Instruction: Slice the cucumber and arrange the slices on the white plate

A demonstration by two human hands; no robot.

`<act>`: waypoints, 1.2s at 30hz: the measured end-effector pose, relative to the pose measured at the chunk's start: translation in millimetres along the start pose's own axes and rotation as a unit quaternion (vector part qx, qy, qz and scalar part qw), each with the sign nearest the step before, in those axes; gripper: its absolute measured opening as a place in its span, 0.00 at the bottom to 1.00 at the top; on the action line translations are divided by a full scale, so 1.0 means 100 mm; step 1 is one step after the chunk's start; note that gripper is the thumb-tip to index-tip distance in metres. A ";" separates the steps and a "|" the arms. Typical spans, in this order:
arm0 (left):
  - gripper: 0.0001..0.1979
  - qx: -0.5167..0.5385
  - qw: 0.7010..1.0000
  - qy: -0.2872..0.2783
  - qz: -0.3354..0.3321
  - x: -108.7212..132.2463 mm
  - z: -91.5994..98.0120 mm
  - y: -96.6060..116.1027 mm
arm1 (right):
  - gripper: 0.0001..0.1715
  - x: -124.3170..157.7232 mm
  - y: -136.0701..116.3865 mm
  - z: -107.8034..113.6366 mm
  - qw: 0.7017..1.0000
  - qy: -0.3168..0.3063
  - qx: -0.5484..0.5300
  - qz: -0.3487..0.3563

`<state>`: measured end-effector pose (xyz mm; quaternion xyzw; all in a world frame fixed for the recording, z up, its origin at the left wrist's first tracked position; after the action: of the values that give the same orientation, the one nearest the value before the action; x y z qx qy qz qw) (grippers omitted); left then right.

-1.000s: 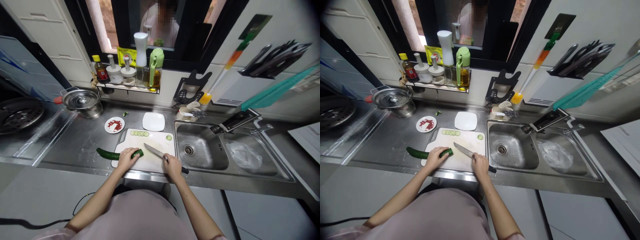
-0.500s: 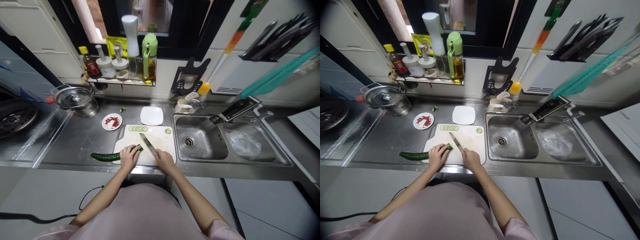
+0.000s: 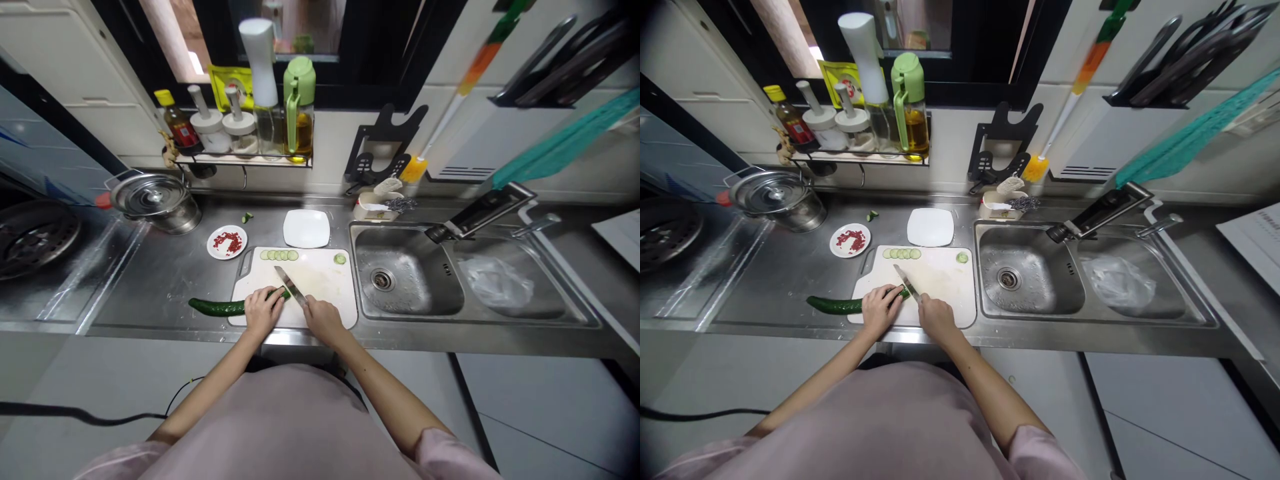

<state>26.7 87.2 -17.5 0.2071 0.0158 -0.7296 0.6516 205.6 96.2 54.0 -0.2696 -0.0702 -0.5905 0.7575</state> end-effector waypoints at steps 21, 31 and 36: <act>0.15 -0.003 1.000 -0.003 0.000 0.02 0.01 0.03 | 0.16 0.02 -0.02 -0.05 1.000 -0.021 0.003 0.003; 0.15 -0.005 1.000 -0.016 -0.003 0.02 0.02 0.05 | 0.17 0.04 -0.05 -0.06 0.999 -0.041 -0.002 -0.003; 0.15 -0.009 1.000 -0.012 -0.013 0.03 0.01 0.04 | 0.16 0.10 -0.03 -0.08 0.999 -0.049 -0.007 -0.003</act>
<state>30.6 83.9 -16.4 0.1922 0.0166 -0.7405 0.6438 204.3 83.3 52.2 -0.3036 -0.1041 -0.5789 0.7496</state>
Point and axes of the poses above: each hand's wrist, its own x-axis away from the middle knuckle, its own z-axis out of the back of the hand, y = z × x, the point moved 3 cm from there along -x, towards the middle knuckle, and after that the axes turned 4 degrees about -x, right-handed, at the moved point
